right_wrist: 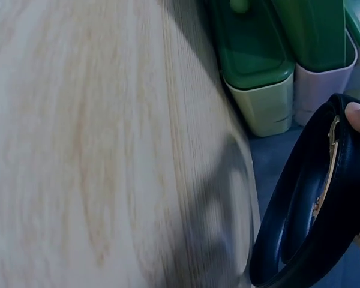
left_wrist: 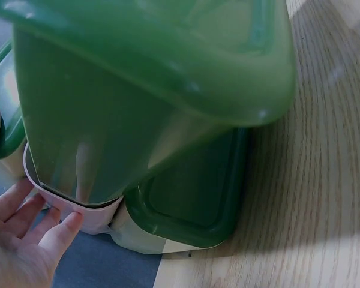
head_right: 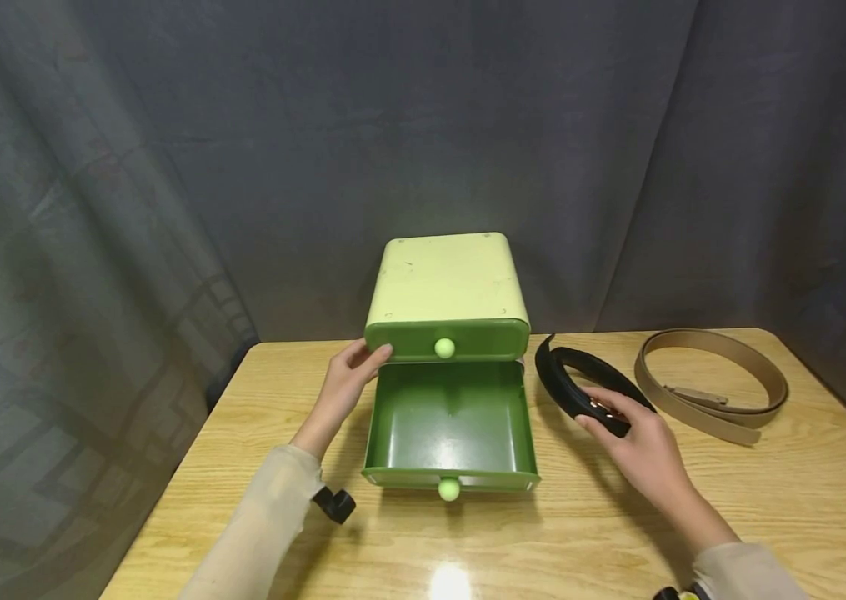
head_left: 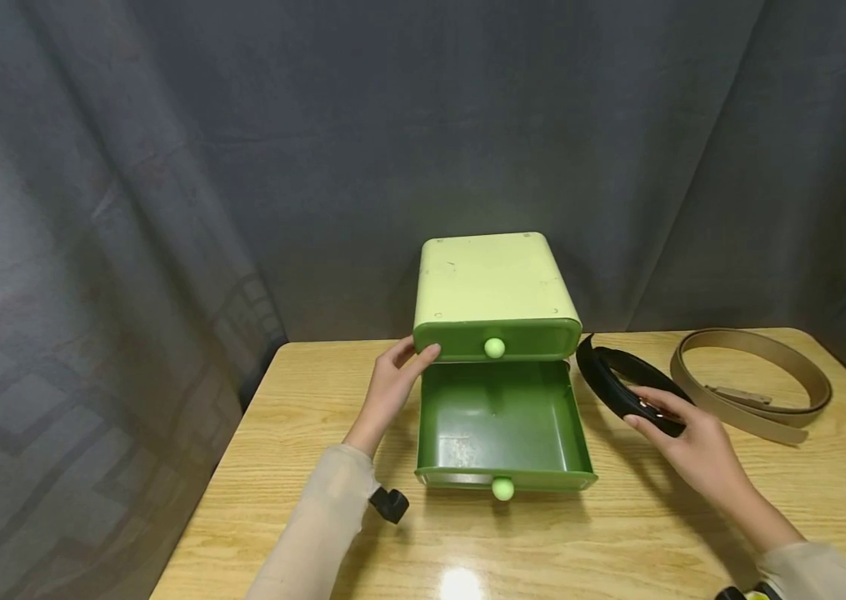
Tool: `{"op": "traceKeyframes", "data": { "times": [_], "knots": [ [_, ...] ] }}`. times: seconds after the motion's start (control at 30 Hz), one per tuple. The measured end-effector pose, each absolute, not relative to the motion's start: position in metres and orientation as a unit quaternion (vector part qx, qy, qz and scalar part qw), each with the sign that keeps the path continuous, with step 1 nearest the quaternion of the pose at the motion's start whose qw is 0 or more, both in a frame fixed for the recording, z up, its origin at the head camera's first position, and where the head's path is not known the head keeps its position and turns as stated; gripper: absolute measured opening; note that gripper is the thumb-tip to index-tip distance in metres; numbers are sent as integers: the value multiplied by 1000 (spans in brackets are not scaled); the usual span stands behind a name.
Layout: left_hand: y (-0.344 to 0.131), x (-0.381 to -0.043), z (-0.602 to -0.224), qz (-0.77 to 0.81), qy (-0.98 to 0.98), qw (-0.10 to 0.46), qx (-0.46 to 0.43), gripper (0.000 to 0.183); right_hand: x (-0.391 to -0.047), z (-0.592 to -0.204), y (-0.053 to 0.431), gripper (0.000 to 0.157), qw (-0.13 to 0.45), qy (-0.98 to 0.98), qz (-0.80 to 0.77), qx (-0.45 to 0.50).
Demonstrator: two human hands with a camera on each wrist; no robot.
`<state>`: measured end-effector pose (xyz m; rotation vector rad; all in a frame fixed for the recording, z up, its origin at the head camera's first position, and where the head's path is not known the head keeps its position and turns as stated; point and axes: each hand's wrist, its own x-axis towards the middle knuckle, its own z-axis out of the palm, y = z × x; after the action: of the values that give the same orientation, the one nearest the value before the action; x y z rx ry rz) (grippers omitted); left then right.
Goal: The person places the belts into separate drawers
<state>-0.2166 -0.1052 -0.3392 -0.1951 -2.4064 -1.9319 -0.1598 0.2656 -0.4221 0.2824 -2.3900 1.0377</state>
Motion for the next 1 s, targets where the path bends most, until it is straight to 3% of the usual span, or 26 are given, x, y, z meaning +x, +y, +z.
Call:
{"op": "traceKeyframes", "data": {
  "times": [0.57,1.0],
  "knots": [
    [-106,-217,-340,-625,-778,19,-65,52,-135,-414,262,45,293,-858,402,130],
    [-107,-217,-340,-628,-775,18,-65,53,-116,-407,255,45,287,-867,391,110]
  ]
}}
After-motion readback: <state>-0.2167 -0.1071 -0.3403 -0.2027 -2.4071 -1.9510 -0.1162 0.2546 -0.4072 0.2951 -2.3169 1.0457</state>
